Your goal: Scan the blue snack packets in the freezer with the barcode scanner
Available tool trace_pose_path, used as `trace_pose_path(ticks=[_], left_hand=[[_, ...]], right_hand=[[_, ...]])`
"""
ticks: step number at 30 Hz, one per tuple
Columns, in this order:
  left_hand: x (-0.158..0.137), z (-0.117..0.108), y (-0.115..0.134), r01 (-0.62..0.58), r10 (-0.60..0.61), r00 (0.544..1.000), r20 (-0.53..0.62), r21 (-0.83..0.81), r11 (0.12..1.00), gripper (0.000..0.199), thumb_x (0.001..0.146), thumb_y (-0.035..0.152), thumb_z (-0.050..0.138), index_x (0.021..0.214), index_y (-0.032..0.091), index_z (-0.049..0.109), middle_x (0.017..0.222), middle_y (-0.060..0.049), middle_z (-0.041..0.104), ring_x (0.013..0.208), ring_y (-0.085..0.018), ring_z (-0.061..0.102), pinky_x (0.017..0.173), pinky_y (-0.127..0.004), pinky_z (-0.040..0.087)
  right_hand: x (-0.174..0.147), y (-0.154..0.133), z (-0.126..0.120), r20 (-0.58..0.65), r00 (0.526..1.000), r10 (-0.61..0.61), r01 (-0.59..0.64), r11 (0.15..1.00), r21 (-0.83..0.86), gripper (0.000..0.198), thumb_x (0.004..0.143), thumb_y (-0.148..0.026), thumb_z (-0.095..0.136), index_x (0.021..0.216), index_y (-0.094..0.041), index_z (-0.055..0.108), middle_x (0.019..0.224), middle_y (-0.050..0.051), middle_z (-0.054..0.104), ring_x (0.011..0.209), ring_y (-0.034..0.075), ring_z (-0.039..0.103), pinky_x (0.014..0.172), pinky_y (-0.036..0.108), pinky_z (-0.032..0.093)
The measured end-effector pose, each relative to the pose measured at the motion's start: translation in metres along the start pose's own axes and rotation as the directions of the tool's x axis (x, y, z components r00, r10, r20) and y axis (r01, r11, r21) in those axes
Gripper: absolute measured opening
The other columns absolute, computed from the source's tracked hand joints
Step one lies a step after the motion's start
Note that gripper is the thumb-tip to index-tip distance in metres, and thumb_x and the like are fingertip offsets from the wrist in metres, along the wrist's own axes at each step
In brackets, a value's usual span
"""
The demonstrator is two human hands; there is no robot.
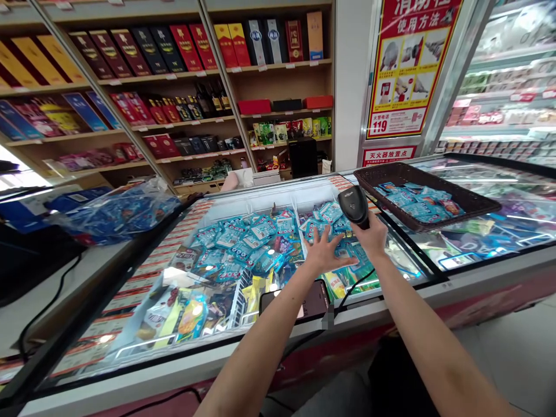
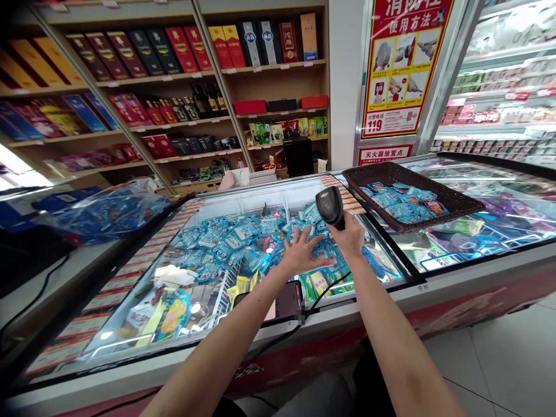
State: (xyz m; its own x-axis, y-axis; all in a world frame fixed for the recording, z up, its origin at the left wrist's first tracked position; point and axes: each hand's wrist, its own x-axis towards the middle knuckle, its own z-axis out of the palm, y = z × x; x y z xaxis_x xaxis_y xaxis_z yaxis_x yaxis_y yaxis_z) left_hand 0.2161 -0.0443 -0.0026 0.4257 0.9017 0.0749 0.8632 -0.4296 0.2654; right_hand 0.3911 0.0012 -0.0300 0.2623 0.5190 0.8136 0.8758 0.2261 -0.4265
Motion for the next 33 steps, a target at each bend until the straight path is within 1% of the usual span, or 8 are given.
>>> trace_pose_path(ticks=[4, 9, 13, 18, 22, 28, 31, 33], left_hand=[[0.009, 0.01, 0.012, 0.051, -0.054, 0.998, 0.031, 0.073, 0.996, 0.092, 0.058, 0.081, 0.045, 0.139, 0.042, 0.023, 0.154, -0.003, 0.006, 0.133, -0.048, -0.017, 0.093, -0.078, 0.006], [0.022, 0.014, 0.011, 0.08, -0.085, 0.996, 0.031, 0.128, 0.989, 0.093, 0.059, 0.081, 0.044, 0.14, 0.04, 0.022, 0.153, -0.004, 0.008, 0.134, -0.047, -0.014, 0.095, -0.076, 0.009], [0.034, 0.013, 0.0, 0.091, -0.094, 0.996, 0.013, 0.128, 0.988, 0.089, 0.062, 0.079, 0.043, 0.139, 0.039, 0.023, 0.153, -0.003, 0.01, 0.135, -0.046, -0.008, 0.098, -0.072, 0.013], [0.047, 0.014, -0.019, 0.061, -0.057, 0.998, -0.038, 0.118, 0.991, 0.085, 0.065, 0.077, 0.043, 0.139, 0.041, 0.022, 0.152, -0.002, 0.015, 0.137, -0.043, -0.003, 0.101, -0.069, 0.014], [0.054, 0.015, -0.032, 0.031, -0.024, 0.997, -0.076, 0.097, 0.995, 0.083, 0.068, 0.075, 0.041, 0.14, 0.041, 0.017, 0.152, -0.002, 0.016, 0.138, -0.041, 0.0, 0.102, -0.066, 0.017], [0.06, 0.008, -0.045, 0.005, -0.004, 1.0, -0.03, 0.044, 0.999, 0.085, 0.071, 0.073, 0.042, 0.142, 0.039, 0.011, 0.154, -0.001, 0.007, 0.138, -0.038, -0.003, 0.103, -0.065, 0.017], [0.056, 0.0, -0.051, -0.045, 0.045, 0.999, -0.023, -0.025, 0.999, 0.088, 0.071, 0.072, 0.045, 0.143, 0.037, 0.008, 0.154, -0.001, 0.008, 0.14, -0.033, -0.004, 0.105, -0.063, 0.015], [0.049, -0.006, -0.054, -0.049, 0.048, 0.999, -0.022, -0.062, 0.997, 0.094, 0.067, 0.072, 0.05, 0.144, 0.035, 0.009, 0.154, -0.003, 0.009, 0.14, -0.031, -0.002, 0.108, -0.059, 0.013]], right_hand=[[0.002, 0.002, 0.002, -0.018, 0.999, 0.028, -0.028, 0.999, 0.022, 0.045, 0.074, -0.049, 0.056, 0.101, -0.014, 0.06, 0.08, 0.01, 0.067, 0.071, 0.024, 0.062, 0.061, 0.03, 0.041], [0.003, 0.0, 0.001, -0.008, 1.0, 0.023, -0.022, 0.999, 0.047, 0.043, 0.074, -0.048, 0.056, 0.1, -0.015, 0.06, 0.082, 0.01, 0.067, 0.073, 0.024, 0.062, 0.063, 0.03, 0.041], [0.003, -0.003, -0.001, -0.015, 1.0, 0.013, -0.012, 0.999, 0.043, 0.042, 0.074, -0.048, 0.056, 0.099, -0.015, 0.061, 0.081, 0.01, 0.067, 0.072, 0.024, 0.062, 0.062, 0.03, 0.041], [0.003, -0.008, -0.001, 0.011, 1.0, -0.007, 0.007, 1.0, 0.03, 0.043, 0.073, -0.049, 0.057, 0.098, -0.014, 0.063, 0.076, 0.01, 0.067, 0.069, 0.023, 0.062, 0.061, 0.029, 0.041], [0.002, -0.008, 0.002, 0.024, 0.999, -0.025, 0.025, 1.0, 0.02, 0.045, 0.072, -0.051, 0.058, 0.099, -0.014, 0.063, 0.076, 0.01, 0.068, 0.069, 0.023, 0.062, 0.062, 0.03, 0.042], [-0.001, -0.009, 0.005, 0.035, 0.997, -0.064, 0.064, 0.998, 0.0, 0.045, 0.072, -0.051, 0.058, 0.101, -0.016, 0.063, 0.075, 0.008, 0.068, 0.066, 0.022, 0.062, 0.059, 0.029, 0.041], [-0.002, -0.01, 0.006, 0.055, 0.996, -0.073, 0.074, 0.997, -0.01, 0.044, 0.073, -0.05, 0.057, 0.1, -0.016, 0.063, 0.074, 0.008, 0.067, 0.066, 0.022, 0.061, 0.059, 0.029, 0.041], [-0.003, -0.01, 0.006, 0.074, 0.994, -0.085, 0.086, 0.996, -0.012, 0.043, 0.073, -0.05, 0.057, 0.099, -0.017, 0.063, 0.074, 0.008, 0.067, 0.065, 0.022, 0.061, 0.059, 0.029, 0.04]])
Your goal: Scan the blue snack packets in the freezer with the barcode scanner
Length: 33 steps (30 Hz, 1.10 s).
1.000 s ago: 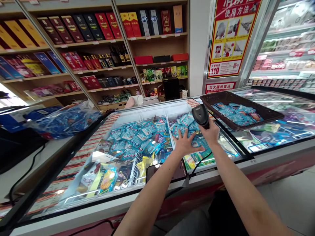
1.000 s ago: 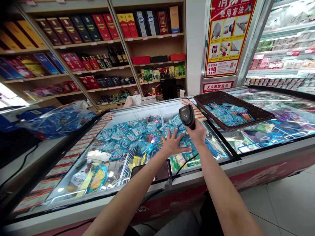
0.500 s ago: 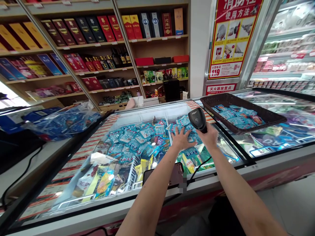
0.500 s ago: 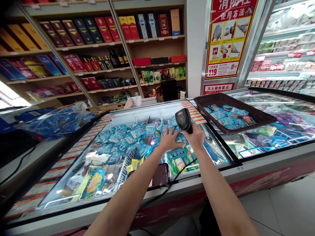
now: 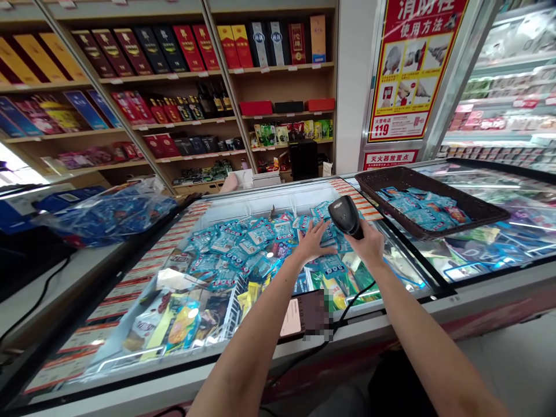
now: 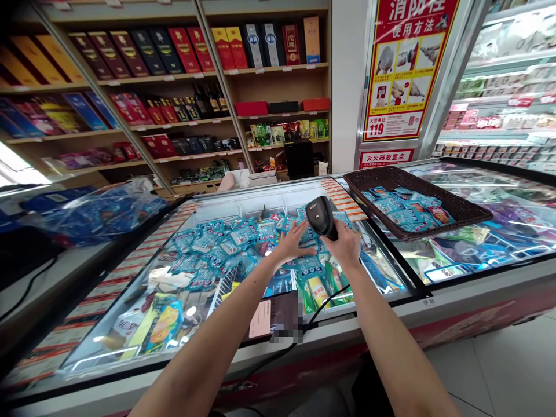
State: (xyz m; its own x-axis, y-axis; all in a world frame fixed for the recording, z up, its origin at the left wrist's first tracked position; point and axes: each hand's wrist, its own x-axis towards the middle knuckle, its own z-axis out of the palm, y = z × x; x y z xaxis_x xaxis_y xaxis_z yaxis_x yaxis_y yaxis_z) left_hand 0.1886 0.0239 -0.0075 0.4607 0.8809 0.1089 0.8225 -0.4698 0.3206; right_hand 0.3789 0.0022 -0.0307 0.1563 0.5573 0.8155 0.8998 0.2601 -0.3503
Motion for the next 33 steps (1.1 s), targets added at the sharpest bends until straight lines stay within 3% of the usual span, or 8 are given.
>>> trace_pose_path(ticks=[3, 6, 9, 14, 19, 24, 29, 33], left_hand=[[-0.011, -0.01, -0.009, -0.011, 0.011, 1.0, -0.017, -0.029, 1.0, 0.095, 0.066, 0.07, 0.054, 0.144, 0.032, 0.013, 0.153, -0.005, 0.013, 0.141, -0.028, 0.004, 0.111, -0.049, 0.017], [-0.02, -0.018, -0.028, -0.017, 0.025, 0.991, -0.131, 0.062, 0.998, 0.068, 0.081, 0.061, 0.041, 0.14, 0.031, 0.026, 0.15, -0.003, 0.025, 0.14, -0.021, 0.011, 0.113, -0.044, 0.012], [-0.026, -0.022, -0.055, 0.076, -0.047, 0.988, -0.148, 0.197, 0.977, 0.045, 0.09, 0.046, 0.03, 0.13, 0.029, 0.043, 0.145, -0.002, 0.035, 0.139, -0.019, 0.017, 0.113, -0.046, 0.007], [-0.036, -0.023, -0.085, 0.248, -0.2, 0.961, -0.192, 0.278, 0.928, 0.046, 0.09, 0.044, 0.028, 0.124, 0.022, 0.049, 0.141, -0.008, 0.041, 0.137, -0.023, 0.022, 0.111, -0.05, 0.008], [-0.043, -0.024, -0.061, 0.185, -0.131, 0.965, -0.225, 0.237, 0.954, 0.053, 0.082, 0.061, 0.038, 0.119, 0.025, 0.052, 0.134, -0.007, 0.048, 0.132, -0.024, 0.031, 0.111, -0.045, 0.011], [-0.047, -0.013, -0.013, 0.313, -0.28, 0.937, -0.207, 0.149, 0.938, 0.092, 0.058, 0.083, 0.044, 0.123, 0.017, 0.045, 0.124, -0.016, 0.051, 0.12, -0.034, 0.042, 0.1, -0.045, 0.031], [-0.044, -0.005, 0.018, 0.419, -0.409, 0.908, -0.09, 0.19, 0.888, 0.095, 0.051, 0.082, 0.05, 0.113, 0.009, 0.049, 0.117, -0.024, 0.054, 0.115, -0.038, 0.047, 0.096, -0.046, 0.034], [-0.036, -0.01, 0.012, 0.484, -0.484, 0.875, 0.004, 0.044, 0.874, 0.095, 0.046, 0.072, 0.064, 0.114, 0.008, 0.047, 0.114, -0.024, 0.057, 0.11, -0.036, 0.053, 0.09, -0.043, 0.041]], right_hand=[[-0.001, -0.001, 0.0, 0.018, 1.0, -0.016, 0.016, 1.0, 0.004, 0.042, 0.073, -0.049, 0.056, 0.098, -0.016, 0.063, 0.074, 0.008, 0.067, 0.066, 0.022, 0.061, 0.059, 0.029, 0.04], [-0.001, -0.002, -0.001, 0.029, 0.999, -0.024, 0.024, 1.0, 0.011, 0.042, 0.072, -0.049, 0.058, 0.099, -0.017, 0.062, 0.075, 0.008, 0.068, 0.067, 0.022, 0.062, 0.059, 0.028, 0.04], [-0.001, -0.004, -0.002, 0.035, 0.998, -0.044, 0.043, 0.999, 0.027, 0.042, 0.071, -0.048, 0.059, 0.1, -0.017, 0.063, 0.076, 0.007, 0.068, 0.068, 0.022, 0.062, 0.059, 0.028, 0.041], [-0.001, -0.004, -0.001, 0.041, 0.998, -0.05, 0.049, 0.998, 0.026, 0.041, 0.072, -0.047, 0.06, 0.101, -0.018, 0.063, 0.077, 0.006, 0.068, 0.069, 0.022, 0.063, 0.06, 0.028, 0.041], [-0.002, -0.004, 0.001, 0.069, 0.996, -0.052, 0.051, 0.999, 0.016, 0.044, 0.071, -0.047, 0.059, 0.104, -0.018, 0.062, 0.081, 0.007, 0.068, 0.072, 0.022, 0.063, 0.061, 0.028, 0.041], [-0.002, -0.006, 0.002, 0.074, 0.996, -0.053, 0.053, 0.999, 0.011, 0.044, 0.072, -0.049, 0.059, 0.103, -0.018, 0.063, 0.082, 0.007, 0.069, 0.071, 0.022, 0.063, 0.061, 0.029, 0.041], [-0.003, -0.005, 0.002, 0.09, 0.995, -0.053, 0.052, 0.999, 0.008, 0.046, 0.073, -0.051, 0.058, 0.104, -0.018, 0.062, 0.082, 0.007, 0.068, 0.071, 0.023, 0.063, 0.062, 0.029, 0.041], [-0.005, -0.006, 0.002, 0.095, 0.993, -0.068, 0.067, 0.998, 0.012, 0.045, 0.072, -0.049, 0.058, 0.105, -0.019, 0.062, 0.083, 0.007, 0.069, 0.073, 0.023, 0.063, 0.061, 0.029, 0.041]])
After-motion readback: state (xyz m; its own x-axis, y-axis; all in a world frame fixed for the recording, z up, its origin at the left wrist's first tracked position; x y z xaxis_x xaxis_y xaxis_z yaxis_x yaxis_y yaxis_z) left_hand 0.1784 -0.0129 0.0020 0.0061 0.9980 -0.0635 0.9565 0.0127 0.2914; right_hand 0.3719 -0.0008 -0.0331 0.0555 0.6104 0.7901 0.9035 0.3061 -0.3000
